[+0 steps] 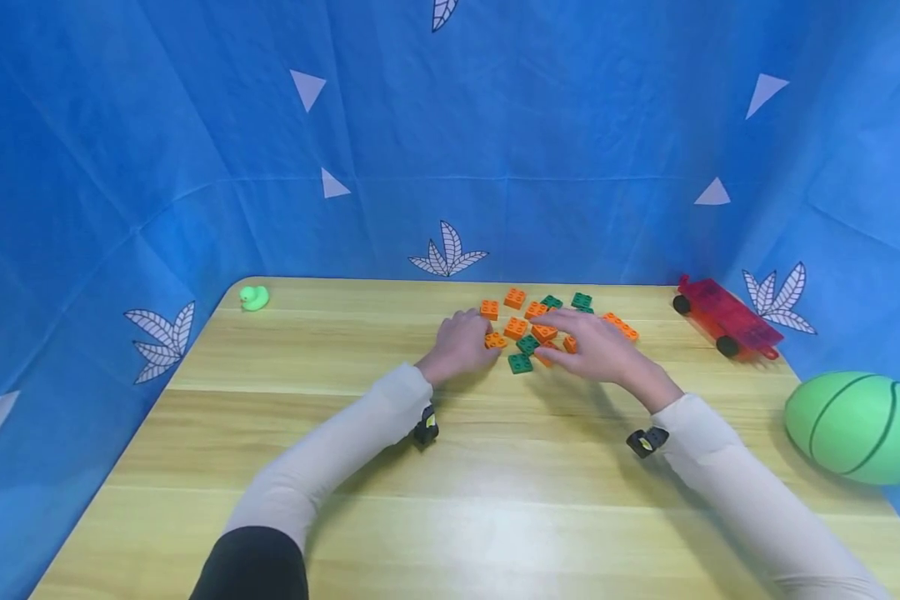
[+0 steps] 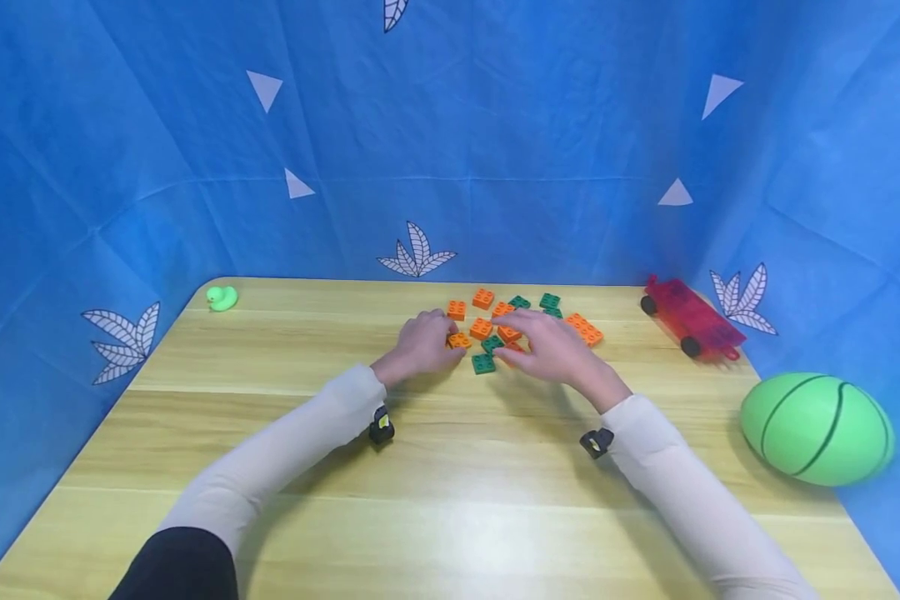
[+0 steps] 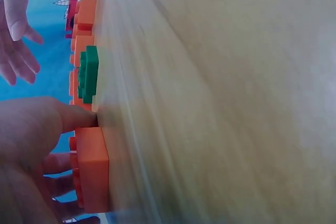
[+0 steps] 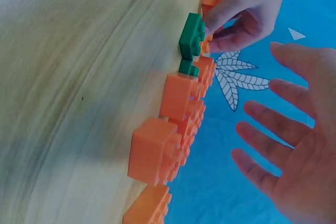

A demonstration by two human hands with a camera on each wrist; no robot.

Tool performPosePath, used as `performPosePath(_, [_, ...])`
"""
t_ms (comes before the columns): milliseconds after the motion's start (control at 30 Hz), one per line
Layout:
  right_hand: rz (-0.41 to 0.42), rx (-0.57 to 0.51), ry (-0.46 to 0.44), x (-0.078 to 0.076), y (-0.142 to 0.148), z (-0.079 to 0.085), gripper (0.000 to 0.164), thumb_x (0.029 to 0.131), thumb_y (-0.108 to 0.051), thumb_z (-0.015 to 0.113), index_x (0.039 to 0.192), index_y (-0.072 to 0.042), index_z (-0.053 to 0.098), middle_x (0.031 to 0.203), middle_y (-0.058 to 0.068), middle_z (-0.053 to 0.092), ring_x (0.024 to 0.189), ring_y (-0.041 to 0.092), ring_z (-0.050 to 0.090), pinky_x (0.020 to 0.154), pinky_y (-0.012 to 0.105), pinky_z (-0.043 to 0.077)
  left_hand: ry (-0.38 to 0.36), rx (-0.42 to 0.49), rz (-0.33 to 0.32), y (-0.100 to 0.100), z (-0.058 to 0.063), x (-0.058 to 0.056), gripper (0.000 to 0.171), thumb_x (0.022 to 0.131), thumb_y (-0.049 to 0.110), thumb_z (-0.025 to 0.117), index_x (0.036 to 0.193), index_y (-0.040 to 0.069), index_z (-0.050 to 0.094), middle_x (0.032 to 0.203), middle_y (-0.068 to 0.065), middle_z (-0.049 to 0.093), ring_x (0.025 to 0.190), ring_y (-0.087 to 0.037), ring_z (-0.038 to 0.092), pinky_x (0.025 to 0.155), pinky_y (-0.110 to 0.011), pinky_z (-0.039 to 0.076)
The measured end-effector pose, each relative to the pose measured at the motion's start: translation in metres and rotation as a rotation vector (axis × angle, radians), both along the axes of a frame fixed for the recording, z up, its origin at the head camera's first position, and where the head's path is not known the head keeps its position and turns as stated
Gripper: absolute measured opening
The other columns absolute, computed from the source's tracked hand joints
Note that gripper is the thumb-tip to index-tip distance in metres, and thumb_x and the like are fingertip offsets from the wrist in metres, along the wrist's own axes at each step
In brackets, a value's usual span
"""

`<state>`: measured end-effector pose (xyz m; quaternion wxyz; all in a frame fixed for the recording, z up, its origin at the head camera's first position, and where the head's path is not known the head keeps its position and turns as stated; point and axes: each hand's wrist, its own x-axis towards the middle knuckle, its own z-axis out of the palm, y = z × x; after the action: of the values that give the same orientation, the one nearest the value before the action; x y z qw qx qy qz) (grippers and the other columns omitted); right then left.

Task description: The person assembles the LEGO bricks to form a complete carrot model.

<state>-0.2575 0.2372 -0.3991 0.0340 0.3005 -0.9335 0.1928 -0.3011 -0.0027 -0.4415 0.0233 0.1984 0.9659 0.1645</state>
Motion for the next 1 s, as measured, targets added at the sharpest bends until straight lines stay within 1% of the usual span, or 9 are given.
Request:
performPosePath(67, [0.002, 0.001, -0.003, -0.001, -0.003, -0.002, 0.053, 0.097, -0.034, 0.072, 0.144, -0.012, 0.060, 0.145, 0.012, 0.063, 0.135, 0.037, 0.057, 0.109, 0.060, 0.047, 0.006, 0.009, -0.008, 0.000, 0.001, 0.000, 0.030, 0.095, 0.041, 0.072, 0.093, 0.011, 0.069, 0.102, -0.003, 0.061, 0.095, -0.023, 0.053, 0.085, -0.038, 0.042])
performPosePath(167, [0.000, 0.010, -0.003, -0.001, -0.006, -0.002, 0.053, 0.097, -0.034, 0.072, 0.143, -0.012, 0.060, 0.144, 0.012, 0.063, 0.134, 0.036, 0.058, 0.109, 0.059, 0.047, 0.025, 0.048, -0.019, -0.004, 0.006, 0.001, 0.034, 0.095, 0.040, 0.071, 0.106, 0.008, 0.074, 0.112, -0.005, 0.066, 0.106, -0.025, 0.056, 0.094, -0.040, 0.046])
performPosePath(267, [-0.007, 0.018, 0.002, -0.002, -0.010, -0.001, 0.053, 0.097, -0.036, 0.072, 0.143, -0.011, 0.061, 0.143, 0.013, 0.064, 0.131, 0.036, 0.060, 0.107, 0.059, 0.048, 0.052, 0.093, -0.037, -0.011, 0.014, 0.003, 0.041, 0.095, 0.038, 0.072, 0.124, 0.009, 0.072, 0.124, -0.006, 0.069, 0.116, -0.026, 0.057, 0.102, -0.043, 0.047])
performPosePath(367, [-0.015, 0.014, -0.002, -0.002, -0.013, 0.000, 0.051, 0.097, -0.035, 0.072, 0.141, -0.011, 0.062, 0.142, 0.013, 0.064, 0.130, 0.036, 0.060, 0.107, 0.059, 0.049, 0.064, 0.084, -0.079, -0.022, 0.024, 0.010, 0.041, 0.095, 0.036, 0.072, 0.126, 0.009, 0.071, 0.124, -0.006, 0.070, 0.114, -0.025, 0.057, 0.102, -0.041, 0.047])
performPosePath(533, [-0.027, 0.011, -0.013, -0.003, -0.019, -0.002, 0.047, 0.097, -0.033, 0.072, 0.137, -0.010, 0.065, 0.140, 0.013, 0.066, 0.129, 0.036, 0.061, 0.106, 0.058, 0.050, 0.014, 0.039, -0.177, -0.045, 0.034, 0.038, 0.039, 0.095, 0.035, 0.072, 0.124, 0.009, 0.071, 0.121, -0.005, 0.072, 0.112, -0.024, 0.059, 0.101, -0.039, 0.049])
performPosePath(667, [-0.029, -0.001, -0.026, -0.005, -0.032, -0.002, 0.041, 0.097, -0.034, 0.072, 0.130, -0.009, 0.070, 0.131, 0.013, 0.071, 0.113, 0.034, 0.067, 0.099, 0.055, 0.054, -0.064, 0.027, -0.243, -0.063, 0.031, 0.065, 0.039, 0.092, 0.036, 0.075, 0.121, 0.010, 0.073, 0.118, -0.003, 0.073, 0.112, -0.021, 0.063, 0.099, -0.038, 0.053])
performPosePath(767, [-0.027, -0.008, -0.074, -0.008, -0.047, -0.004, 0.039, 0.098, -0.033, 0.071, 0.126, -0.007, 0.072, 0.124, 0.014, 0.074, 0.102, 0.031, 0.070, 0.093, 0.052, 0.056, -0.114, 0.004, -0.270, -0.072, 0.025, 0.082, 0.037, 0.091, 0.038, 0.075, 0.118, 0.012, 0.073, 0.113, 0.000, 0.073, 0.105, -0.017, 0.063, 0.093, -0.035, 0.054])
performPosePath(933, [-0.042, -0.010, -0.189, -0.018, -0.075, -0.010, 0.042, 0.099, -0.032, 0.070, 0.126, -0.001, 0.071, 0.117, 0.017, 0.075, 0.097, 0.026, 0.072, 0.089, 0.047, 0.059, -0.151, -0.042, -0.337, -0.073, 0.017, 0.099, 0.032, 0.090, 0.039, 0.075, 0.112, 0.016, 0.071, 0.101, 0.006, 0.066, 0.088, -0.011, 0.055, 0.077, -0.029, 0.049])
performPosePath(1000, [-0.066, -0.011, -0.224, -0.021, -0.088, -0.014, 0.042, 0.098, -0.035, 0.071, 0.121, 0.000, 0.072, 0.100, 0.014, 0.076, 0.081, 0.020, 0.070, 0.080, 0.041, 0.059, -0.153, -0.052, -0.367, -0.071, 0.016, 0.103, 0.030, 0.090, 0.038, 0.075, 0.110, 0.016, 0.071, 0.098, 0.006, 0.063, 0.086, -0.011, 0.053, 0.074, -0.027, 0.046])
